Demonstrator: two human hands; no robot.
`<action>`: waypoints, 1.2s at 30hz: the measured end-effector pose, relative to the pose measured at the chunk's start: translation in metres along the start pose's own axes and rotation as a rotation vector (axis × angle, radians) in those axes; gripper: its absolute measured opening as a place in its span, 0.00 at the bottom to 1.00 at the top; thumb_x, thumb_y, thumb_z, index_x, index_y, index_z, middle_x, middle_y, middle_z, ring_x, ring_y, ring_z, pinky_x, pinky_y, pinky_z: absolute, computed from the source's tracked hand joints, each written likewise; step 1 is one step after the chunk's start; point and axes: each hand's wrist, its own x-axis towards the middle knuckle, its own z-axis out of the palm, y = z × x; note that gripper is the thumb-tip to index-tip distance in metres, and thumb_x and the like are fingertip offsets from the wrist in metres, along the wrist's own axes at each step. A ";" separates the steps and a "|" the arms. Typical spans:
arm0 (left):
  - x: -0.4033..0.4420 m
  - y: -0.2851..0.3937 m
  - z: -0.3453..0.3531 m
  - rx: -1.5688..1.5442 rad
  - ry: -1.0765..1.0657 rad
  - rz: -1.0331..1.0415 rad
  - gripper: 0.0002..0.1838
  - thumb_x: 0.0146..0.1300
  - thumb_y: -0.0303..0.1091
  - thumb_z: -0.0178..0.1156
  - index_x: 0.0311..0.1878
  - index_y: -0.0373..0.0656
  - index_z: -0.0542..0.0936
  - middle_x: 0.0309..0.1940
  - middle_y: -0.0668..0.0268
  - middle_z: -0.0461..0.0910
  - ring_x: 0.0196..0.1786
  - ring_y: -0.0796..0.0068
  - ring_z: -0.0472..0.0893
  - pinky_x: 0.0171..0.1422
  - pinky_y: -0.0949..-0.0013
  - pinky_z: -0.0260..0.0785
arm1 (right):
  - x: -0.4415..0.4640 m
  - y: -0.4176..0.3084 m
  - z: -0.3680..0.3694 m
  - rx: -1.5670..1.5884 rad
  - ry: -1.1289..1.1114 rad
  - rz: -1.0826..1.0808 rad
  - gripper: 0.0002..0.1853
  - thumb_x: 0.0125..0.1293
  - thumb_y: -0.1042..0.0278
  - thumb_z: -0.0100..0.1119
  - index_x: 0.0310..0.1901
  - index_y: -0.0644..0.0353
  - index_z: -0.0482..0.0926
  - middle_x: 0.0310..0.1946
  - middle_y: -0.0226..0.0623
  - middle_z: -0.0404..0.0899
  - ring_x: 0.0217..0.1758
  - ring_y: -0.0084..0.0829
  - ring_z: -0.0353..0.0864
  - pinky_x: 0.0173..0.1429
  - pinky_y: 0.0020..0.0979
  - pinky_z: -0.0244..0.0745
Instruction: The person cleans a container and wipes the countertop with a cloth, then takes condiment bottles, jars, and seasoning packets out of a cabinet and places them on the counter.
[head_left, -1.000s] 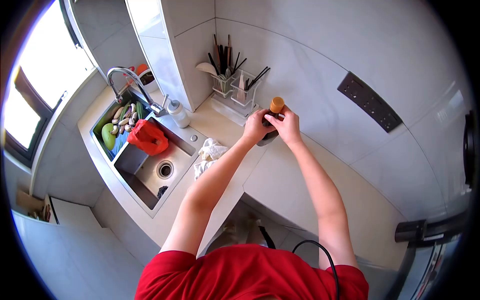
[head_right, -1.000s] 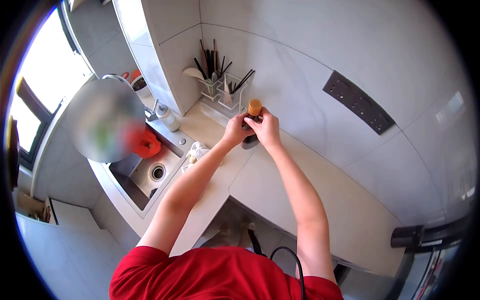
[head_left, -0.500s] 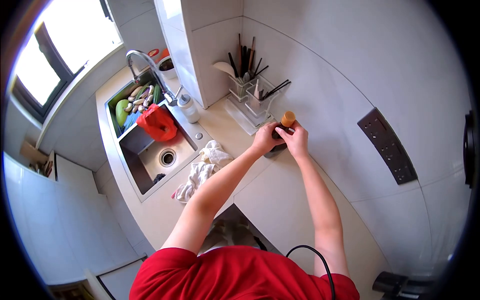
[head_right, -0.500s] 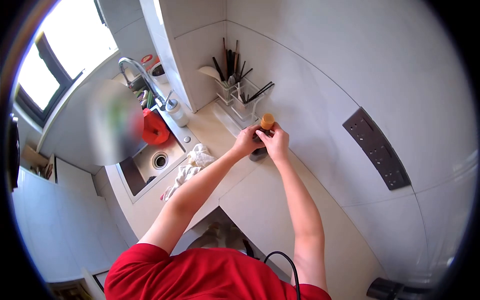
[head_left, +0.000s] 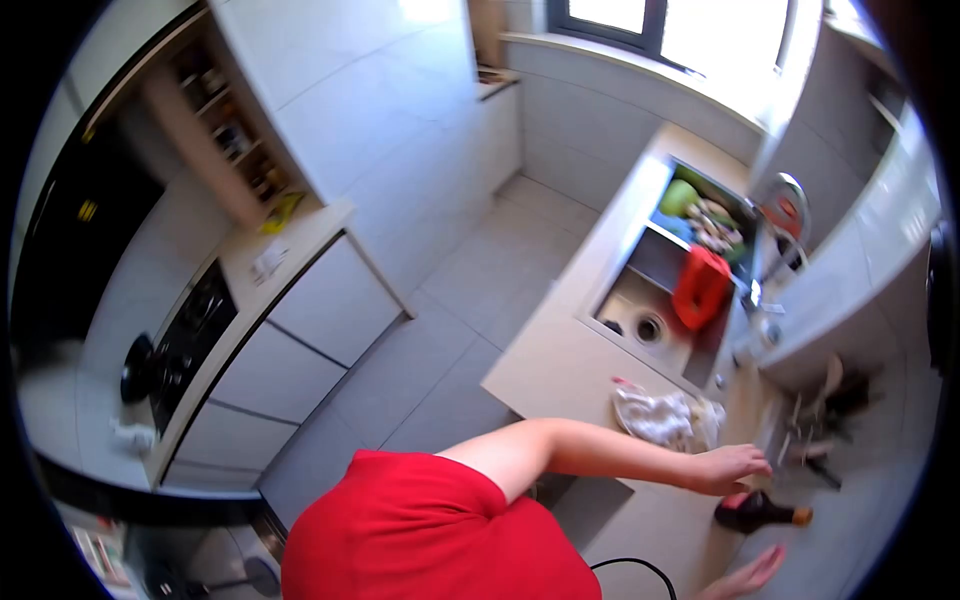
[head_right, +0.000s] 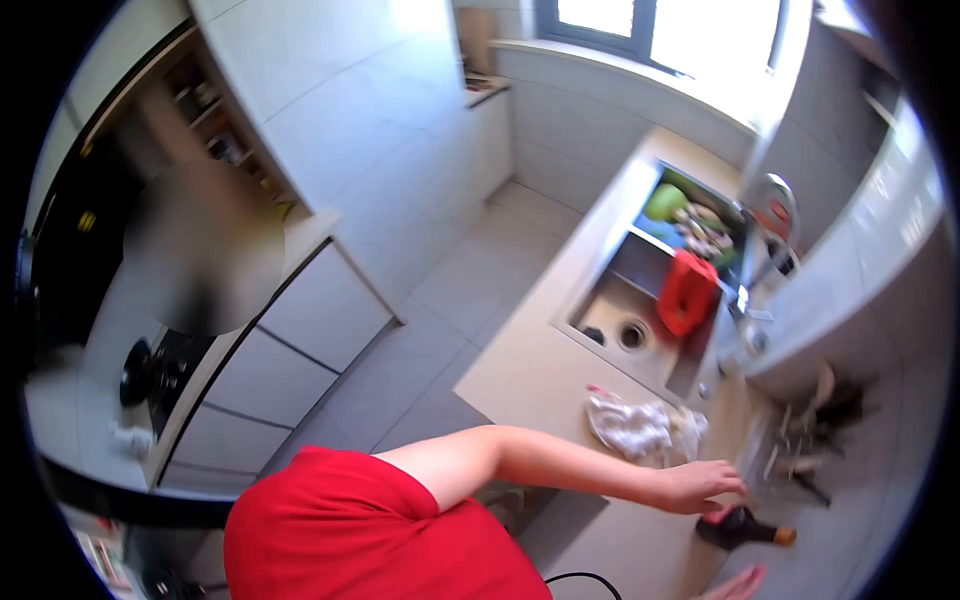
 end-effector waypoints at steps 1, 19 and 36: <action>-0.029 0.014 -0.037 0.009 0.005 -0.018 0.19 0.54 0.27 0.60 0.51 0.43 0.73 0.44 0.57 0.72 0.52 0.55 0.71 0.56 0.58 0.66 | -0.034 -0.047 0.007 -0.036 0.097 -0.005 0.17 0.66 0.63 0.58 0.51 0.65 0.76 0.44 0.44 0.78 0.46 0.34 0.77 0.50 0.31 0.73; -0.827 0.251 -0.469 -0.197 1.710 -1.002 0.15 0.65 0.33 0.58 0.54 0.41 0.74 0.36 0.66 0.80 0.37 0.80 0.79 0.42 0.77 0.74 | -0.549 -0.480 0.447 0.541 -1.607 -0.004 0.08 0.65 0.74 0.56 0.44 0.64 0.79 0.34 0.32 0.80 0.37 0.21 0.80 0.38 0.21 0.74; -0.995 0.156 -0.949 -0.102 1.819 -1.100 0.39 0.51 0.54 0.69 0.64 0.46 0.69 0.64 0.62 0.67 0.69 0.65 0.60 0.70 0.54 0.46 | -0.948 -0.742 0.878 0.616 -1.843 0.093 0.31 0.54 0.69 0.66 0.60 0.63 0.68 0.53 0.45 0.74 0.55 0.37 0.75 0.57 0.35 0.72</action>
